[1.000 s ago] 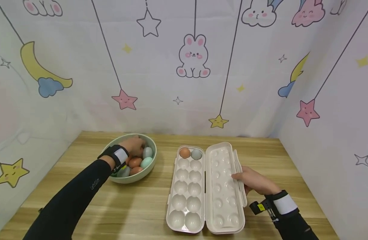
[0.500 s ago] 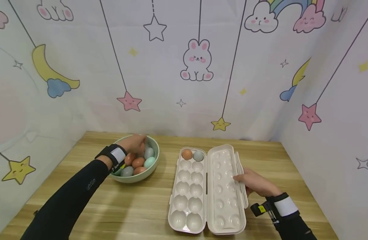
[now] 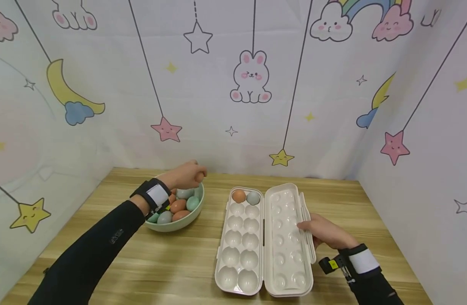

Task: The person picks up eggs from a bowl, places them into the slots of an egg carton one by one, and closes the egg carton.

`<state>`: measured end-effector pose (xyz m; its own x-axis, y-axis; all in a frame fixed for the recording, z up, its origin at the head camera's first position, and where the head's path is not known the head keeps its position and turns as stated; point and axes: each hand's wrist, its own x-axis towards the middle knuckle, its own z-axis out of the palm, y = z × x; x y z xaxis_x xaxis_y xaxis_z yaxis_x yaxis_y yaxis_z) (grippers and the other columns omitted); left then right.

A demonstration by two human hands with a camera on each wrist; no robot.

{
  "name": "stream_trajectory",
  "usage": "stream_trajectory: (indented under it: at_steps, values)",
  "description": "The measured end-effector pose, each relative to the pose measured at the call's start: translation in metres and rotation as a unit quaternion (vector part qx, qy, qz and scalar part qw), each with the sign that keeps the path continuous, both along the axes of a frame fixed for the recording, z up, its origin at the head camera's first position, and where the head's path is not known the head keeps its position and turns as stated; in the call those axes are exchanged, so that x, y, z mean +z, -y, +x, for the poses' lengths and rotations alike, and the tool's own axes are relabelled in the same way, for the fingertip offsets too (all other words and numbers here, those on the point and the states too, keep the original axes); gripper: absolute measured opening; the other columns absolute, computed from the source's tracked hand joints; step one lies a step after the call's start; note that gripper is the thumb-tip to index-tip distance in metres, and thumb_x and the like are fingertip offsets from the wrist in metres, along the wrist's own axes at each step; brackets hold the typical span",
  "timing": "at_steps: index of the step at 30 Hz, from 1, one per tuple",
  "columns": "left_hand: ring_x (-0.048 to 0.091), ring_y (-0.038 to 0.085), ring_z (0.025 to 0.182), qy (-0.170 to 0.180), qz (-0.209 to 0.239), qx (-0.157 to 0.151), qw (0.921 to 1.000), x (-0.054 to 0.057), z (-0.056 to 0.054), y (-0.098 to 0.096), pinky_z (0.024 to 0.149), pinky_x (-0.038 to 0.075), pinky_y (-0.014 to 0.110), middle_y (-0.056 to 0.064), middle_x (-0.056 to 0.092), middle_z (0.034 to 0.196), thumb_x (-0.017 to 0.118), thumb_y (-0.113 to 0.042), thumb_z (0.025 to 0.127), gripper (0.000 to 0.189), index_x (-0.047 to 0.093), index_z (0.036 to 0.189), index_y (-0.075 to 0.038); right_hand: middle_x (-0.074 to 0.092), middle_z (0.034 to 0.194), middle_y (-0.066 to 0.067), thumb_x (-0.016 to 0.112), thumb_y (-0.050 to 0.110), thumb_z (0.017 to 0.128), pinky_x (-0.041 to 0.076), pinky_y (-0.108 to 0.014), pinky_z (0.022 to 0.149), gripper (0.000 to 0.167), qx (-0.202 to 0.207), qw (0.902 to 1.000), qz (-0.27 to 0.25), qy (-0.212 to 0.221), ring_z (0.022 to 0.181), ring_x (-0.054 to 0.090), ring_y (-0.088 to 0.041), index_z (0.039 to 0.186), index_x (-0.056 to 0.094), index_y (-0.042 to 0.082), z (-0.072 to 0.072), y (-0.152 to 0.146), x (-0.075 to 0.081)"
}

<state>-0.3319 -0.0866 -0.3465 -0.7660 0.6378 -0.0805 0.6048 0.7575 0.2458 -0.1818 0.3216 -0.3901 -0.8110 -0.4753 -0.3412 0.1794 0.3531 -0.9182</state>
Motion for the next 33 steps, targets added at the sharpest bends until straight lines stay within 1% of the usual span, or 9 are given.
stream_trajectory:
  at_steps: [4, 11, 13, 16, 19, 22, 24, 30, 33]
  values:
    - [0.047, 0.021, 0.091, 0.014, -0.011, -0.025, 0.9995, 0.003, 0.009, -0.028, 0.080, 0.044, 0.033, 0.003, 0.051, 0.087, 0.061, -0.002, 0.082, 0.028, 0.062, 0.109, -0.005, 0.064, 0.105, -0.023, 0.034, 0.011, 0.105, 0.055, -0.053, 0.067, 0.063, 0.003, 1.0000, -0.001, 0.004, 0.089, 0.067, -0.041, 0.147, -0.004, -0.015, 0.000, -0.002, -0.003]
    - [0.048, 0.021, 0.097, 0.043, -0.062, -0.036, 0.9965, -0.009, 0.022, -0.067, 0.081, 0.045, 0.033, 0.007, 0.060, 0.103, 0.048, -0.011, 0.093, 0.028, 0.063, 0.115, -0.005, 0.064, 0.104, -0.023, 0.035, 0.011, 0.104, 0.056, -0.052, 0.066, 0.062, 0.009, 0.9999, -0.001, 0.005, 0.087, 0.068, -0.041, 0.147, -0.001, -0.015, -0.003, 0.004, -0.004]
    - [0.048, 0.020, 0.093, 0.043, -0.067, -0.047, 0.9957, -0.012, 0.024, -0.077, 0.079, 0.044, 0.032, 0.004, 0.061, 0.097, 0.046, -0.015, 0.096, 0.024, 0.064, 0.111, -0.006, 0.065, 0.103, -0.023, 0.034, 0.011, 0.104, 0.055, -0.052, 0.066, 0.062, 0.010, 0.9999, -0.001, 0.005, 0.086, 0.068, -0.041, 0.148, -0.001, -0.014, -0.004, 0.003, -0.006]
    - [0.044, 0.018, 0.082, 0.075, -0.057, -0.061, 0.9937, -0.015, 0.028, -0.090, 0.071, 0.038, 0.031, 0.002, 0.051, 0.081, 0.045, -0.021, 0.102, 0.021, 0.060, 0.098, -0.007, 0.064, 0.104, -0.024, 0.033, 0.011, 0.104, 0.055, -0.053, 0.066, 0.062, 0.010, 0.9999, -0.004, 0.006, 0.087, 0.068, -0.041, 0.148, -0.003, -0.013, -0.004, 0.001, -0.006]
    - [0.042, 0.017, 0.078, 0.087, -0.052, -0.093, 0.9905, -0.020, 0.030, -0.100, 0.070, 0.036, 0.030, 0.000, 0.043, 0.077, 0.041, -0.019, 0.104, 0.021, 0.054, 0.091, -0.008, 0.063, 0.106, -0.024, 0.034, 0.011, 0.104, 0.055, -0.053, 0.067, 0.062, 0.007, 0.9999, -0.007, 0.005, 0.088, 0.067, -0.041, 0.148, -0.003, -0.014, -0.004, -0.001, -0.004]
    - [0.043, 0.018, 0.079, 0.074, -0.051, -0.126, 0.9879, -0.025, 0.030, -0.109, 0.074, 0.038, 0.031, 0.002, 0.042, 0.080, 0.040, -0.010, 0.103, 0.014, 0.051, 0.096, -0.006, 0.062, 0.107, -0.024, 0.035, 0.011, 0.104, 0.055, -0.053, 0.068, 0.063, 0.003, 1.0000, -0.008, 0.001, 0.089, 0.067, -0.041, 0.147, -0.003, -0.015, -0.005, -0.002, -0.002]
    - [0.044, 0.019, 0.079, 0.061, -0.050, -0.134, 0.9879, -0.030, 0.029, -0.113, 0.075, 0.039, 0.030, 0.003, 0.043, 0.082, 0.040, -0.008, 0.102, 0.013, 0.052, 0.099, -0.003, 0.063, 0.107, -0.024, 0.035, 0.011, 0.104, 0.055, -0.053, 0.068, 0.062, 0.002, 1.0000, -0.005, 0.001, 0.089, 0.067, -0.041, 0.147, -0.001, -0.015, -0.005, -0.004, -0.001]
    - [0.042, 0.015, 0.068, 0.064, -0.043, -0.120, 0.9897, -0.041, 0.027, -0.120, 0.062, 0.037, 0.025, 0.001, 0.042, 0.078, 0.049, -0.004, 0.094, 0.003, 0.052, 0.092, -0.005, 0.063, 0.104, -0.023, 0.034, 0.012, 0.104, 0.055, -0.053, 0.067, 0.061, -0.001, 1.0000, 0.004, 0.005, 0.088, 0.067, -0.040, 0.149, -0.001, -0.011, -0.006, -0.006, 0.000]
    - [0.042, 0.014, 0.066, 0.050, -0.055, -0.122, 0.9897, -0.044, 0.027, -0.122, 0.061, 0.037, 0.024, 0.000, 0.043, 0.076, 0.053, -0.004, 0.092, 0.003, 0.052, 0.090, -0.007, 0.063, 0.104, -0.022, 0.035, 0.012, 0.104, 0.056, -0.052, 0.067, 0.063, -0.005, 1.0000, 0.006, 0.005, 0.087, 0.068, -0.039, 0.149, -0.002, -0.011, -0.005, -0.007, 0.000]
